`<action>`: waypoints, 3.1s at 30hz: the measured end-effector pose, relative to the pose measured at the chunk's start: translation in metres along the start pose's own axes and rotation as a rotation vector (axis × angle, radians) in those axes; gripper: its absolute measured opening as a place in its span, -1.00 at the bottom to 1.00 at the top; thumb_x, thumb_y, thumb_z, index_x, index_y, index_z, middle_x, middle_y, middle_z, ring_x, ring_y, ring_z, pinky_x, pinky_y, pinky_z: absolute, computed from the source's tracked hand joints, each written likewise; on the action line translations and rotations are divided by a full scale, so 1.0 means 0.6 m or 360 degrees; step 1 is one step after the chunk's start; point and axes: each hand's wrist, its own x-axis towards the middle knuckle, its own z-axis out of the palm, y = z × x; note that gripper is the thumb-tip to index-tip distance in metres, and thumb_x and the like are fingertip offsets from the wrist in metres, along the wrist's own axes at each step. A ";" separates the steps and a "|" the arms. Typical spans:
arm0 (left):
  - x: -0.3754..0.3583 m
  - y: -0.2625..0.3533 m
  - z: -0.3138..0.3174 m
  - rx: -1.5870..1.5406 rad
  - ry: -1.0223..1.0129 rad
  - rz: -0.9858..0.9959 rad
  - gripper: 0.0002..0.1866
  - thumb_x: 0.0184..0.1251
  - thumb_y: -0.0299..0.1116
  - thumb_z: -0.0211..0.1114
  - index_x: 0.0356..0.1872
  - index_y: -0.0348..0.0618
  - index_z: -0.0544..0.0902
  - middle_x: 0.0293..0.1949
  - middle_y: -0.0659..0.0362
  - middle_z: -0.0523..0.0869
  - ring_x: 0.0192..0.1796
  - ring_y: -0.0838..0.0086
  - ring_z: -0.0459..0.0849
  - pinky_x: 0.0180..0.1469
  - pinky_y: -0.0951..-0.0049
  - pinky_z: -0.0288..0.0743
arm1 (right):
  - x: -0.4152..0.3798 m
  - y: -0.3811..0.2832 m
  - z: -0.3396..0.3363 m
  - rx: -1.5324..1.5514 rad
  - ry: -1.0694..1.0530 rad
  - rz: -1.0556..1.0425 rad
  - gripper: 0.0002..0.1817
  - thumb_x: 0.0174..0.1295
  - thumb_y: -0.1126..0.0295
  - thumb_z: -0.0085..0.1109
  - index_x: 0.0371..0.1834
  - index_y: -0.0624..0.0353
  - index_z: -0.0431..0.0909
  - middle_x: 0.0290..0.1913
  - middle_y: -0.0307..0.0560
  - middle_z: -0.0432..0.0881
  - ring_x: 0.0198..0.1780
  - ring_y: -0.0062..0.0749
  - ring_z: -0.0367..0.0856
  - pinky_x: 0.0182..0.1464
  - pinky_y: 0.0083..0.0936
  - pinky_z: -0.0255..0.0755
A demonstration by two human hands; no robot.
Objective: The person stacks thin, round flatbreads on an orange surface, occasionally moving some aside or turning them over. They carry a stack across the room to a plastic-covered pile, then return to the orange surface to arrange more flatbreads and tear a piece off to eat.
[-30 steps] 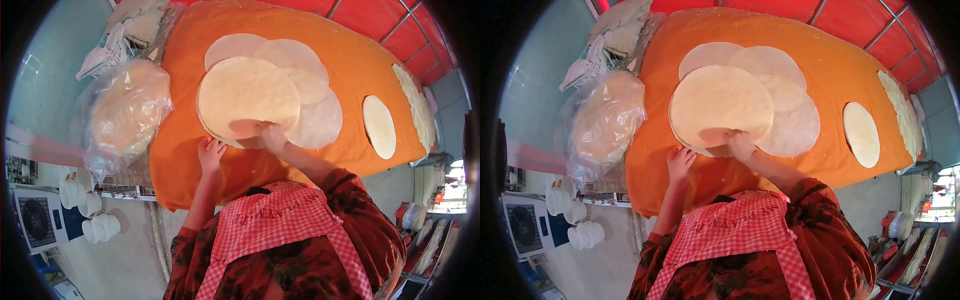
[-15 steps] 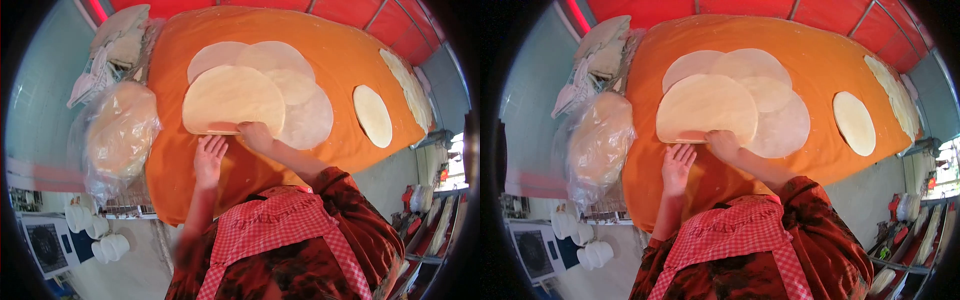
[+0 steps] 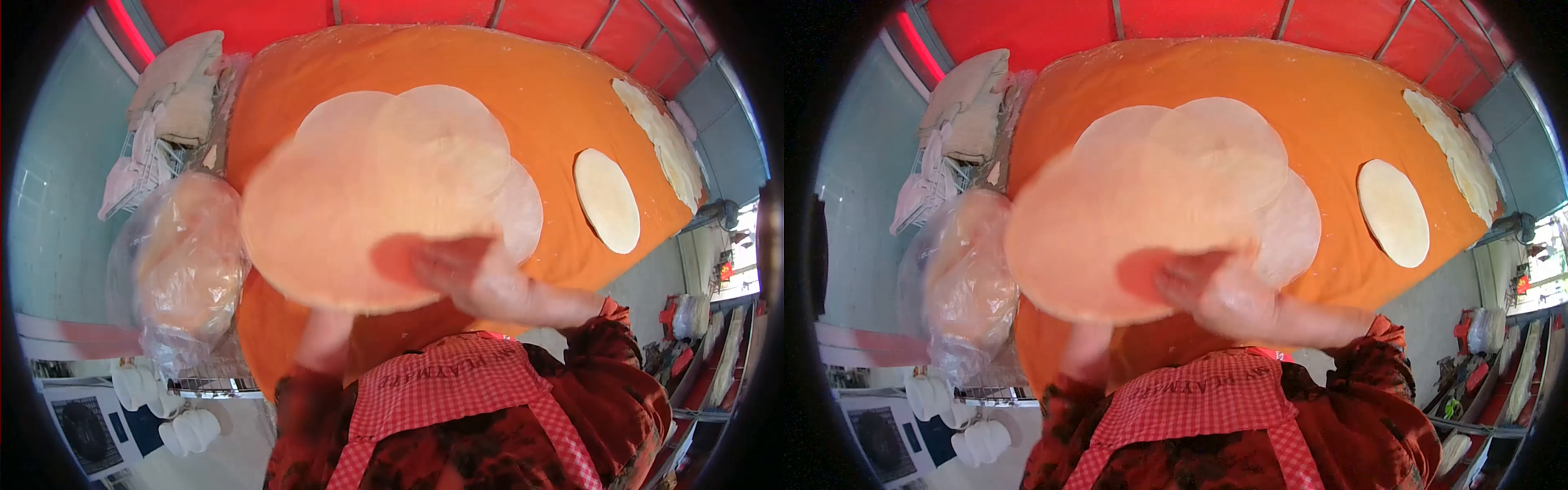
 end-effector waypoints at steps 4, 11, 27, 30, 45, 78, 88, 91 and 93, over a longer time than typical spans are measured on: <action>0.126 0.048 0.055 0.0232 -0.0050 0.0338 -0.69 0.39 -0.21 0.11 0.04 -0.12 0.43 -0.01 0.17 0.54 0.03 0.43 0.49 0.04 0.27 0.43 | 0.083 0.096 0.020 -0.0187 0.0255 0.0090 -0.66 -0.18 0.59 0.13 -0.22 0.26 0.59 -0.16 0.03 0.65 -0.17 -0.13 0.65 -0.22 -0.36 0.57; 0.069 0.015 -0.135 0.0981 0.1259 0.0364 -0.79 0.31 -0.39 0.16 -0.10 -0.19 0.40 -0.09 0.18 0.53 -0.04 0.46 0.51 -0.05 0.32 0.45 | 0.054 0.296 0.366 -0.0339 -0.0121 0.0494 -0.88 -0.06 0.46 0.03 -0.43 0.13 0.53 -0.31 -0.06 0.59 -0.24 -0.20 0.62 -0.31 -0.33 0.52; 0.109 0.059 -0.120 0.0612 0.0929 -0.0206 -0.62 0.31 -0.23 0.16 0.04 -0.26 0.41 0.09 0.00 0.44 0.18 0.19 0.42 0.16 0.09 0.41 | 0.092 0.272 0.416 -0.0339 -0.0090 0.0679 -0.84 -0.10 0.44 0.10 -0.39 0.15 0.56 -0.18 -0.07 0.62 -0.18 -0.21 0.62 -0.25 -0.33 0.53; 0.117 0.064 -0.122 0.0409 0.0700 -0.0277 -0.51 0.33 -0.19 0.13 0.14 -0.31 0.33 0.23 -0.07 0.33 0.30 0.05 0.31 0.23 -0.08 0.29 | 0.090 0.258 0.396 -0.0198 -0.0005 0.0710 -0.70 -0.09 0.40 0.14 -0.21 0.14 0.57 -0.07 -0.11 0.61 -0.03 -0.21 0.58 -0.10 -0.32 0.50; 0.049 -0.006 -0.103 -0.0361 0.0453 -0.0477 -0.28 0.39 0.09 -0.01 0.39 -0.16 0.07 0.27 -0.07 0.27 0.35 -0.04 0.23 0.37 -0.19 0.09 | 0.062 0.207 0.178 -0.0036 -0.0109 0.0553 -0.89 -0.03 0.41 0.07 -0.45 0.16 0.56 -0.42 0.02 0.62 -0.36 -0.10 0.63 -0.36 -0.22 0.49; 0.243 -0.128 -0.061 0.0856 0.0814 -0.0537 -0.78 0.25 -0.23 0.23 -0.20 -0.14 0.55 -0.33 0.23 0.54 -0.24 0.49 0.48 -0.13 0.36 0.51 | -0.094 0.395 0.308 -0.0607 -0.0045 0.0998 -0.88 -0.07 0.42 0.08 -0.44 0.11 0.56 -0.36 -0.13 0.62 -0.25 -0.28 0.65 -0.27 -0.42 0.55; 0.236 -0.113 0.007 0.0541 0.0465 -0.0794 -0.40 0.35 -0.09 0.12 0.26 -0.25 0.20 0.31 -0.06 0.21 0.38 -0.04 0.18 0.30 -0.27 0.11 | -0.081 0.347 0.279 -0.0433 0.0308 0.0894 -0.63 -0.07 0.36 0.14 -0.13 0.19 0.51 -0.12 -0.06 0.59 -0.03 -0.16 0.57 -0.14 -0.34 0.49; 0.227 -0.107 0.032 0.0351 0.0440 -0.0765 -0.30 0.36 -0.06 0.11 0.34 -0.23 0.05 0.36 -0.12 0.08 0.41 -0.12 0.09 0.30 -0.32 0.08 | -0.085 0.345 0.277 -0.0543 0.0529 0.0793 -0.56 0.00 0.35 0.11 0.02 0.19 0.46 -0.10 -0.09 0.58 0.00 -0.19 0.55 -0.15 -0.34 0.47; 0.221 -0.113 0.055 0.0274 0.0524 -0.0691 -0.26 0.35 -0.06 0.11 0.37 -0.21 -0.02 0.37 -0.16 0.04 0.41 -0.13 0.08 0.30 -0.32 0.10 | -0.092 0.345 0.278 -0.0557 0.0548 0.0841 -0.59 0.07 0.35 0.07 0.04 0.16 0.47 -0.13 -0.11 0.59 -0.04 -0.24 0.57 -0.18 -0.34 0.48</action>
